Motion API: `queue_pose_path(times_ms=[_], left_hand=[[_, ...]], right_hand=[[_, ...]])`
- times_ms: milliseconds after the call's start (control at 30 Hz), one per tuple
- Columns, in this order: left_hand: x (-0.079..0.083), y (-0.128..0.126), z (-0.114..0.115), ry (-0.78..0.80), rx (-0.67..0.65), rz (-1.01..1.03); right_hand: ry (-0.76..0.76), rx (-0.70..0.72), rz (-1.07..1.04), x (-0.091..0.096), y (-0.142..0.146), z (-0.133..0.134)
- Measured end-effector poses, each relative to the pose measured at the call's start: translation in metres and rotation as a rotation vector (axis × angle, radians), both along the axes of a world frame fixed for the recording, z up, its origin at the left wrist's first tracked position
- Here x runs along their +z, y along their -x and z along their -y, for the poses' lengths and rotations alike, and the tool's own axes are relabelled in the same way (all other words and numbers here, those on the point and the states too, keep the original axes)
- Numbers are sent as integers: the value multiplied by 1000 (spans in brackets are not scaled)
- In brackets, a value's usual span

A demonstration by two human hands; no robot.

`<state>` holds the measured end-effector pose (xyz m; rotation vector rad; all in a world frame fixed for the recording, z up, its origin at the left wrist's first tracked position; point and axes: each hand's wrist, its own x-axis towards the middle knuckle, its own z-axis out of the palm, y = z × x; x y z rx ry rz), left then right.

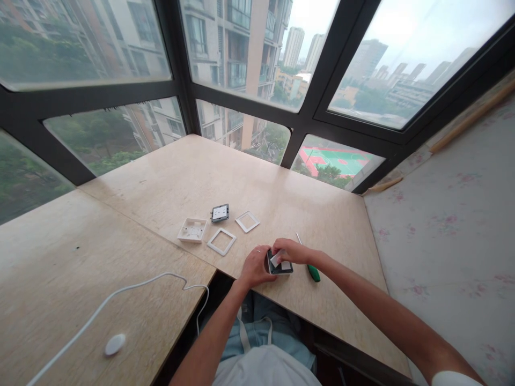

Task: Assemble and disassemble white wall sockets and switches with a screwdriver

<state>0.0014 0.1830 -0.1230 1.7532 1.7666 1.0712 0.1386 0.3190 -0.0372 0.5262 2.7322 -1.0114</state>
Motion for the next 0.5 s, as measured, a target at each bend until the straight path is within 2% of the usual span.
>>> queue_pose_path(times_ms=[233,433,500], left_hand=[[0,1,1,-18,-13,-6],[0,0,1,-20,-20,-21],[0,0,1,-14,-24,-20]], right_hand=[[-227,0,-79,-2,-17,1],[-241,67,-101,-5,-22,8],[-180,45,-162,-5,-19,7]])
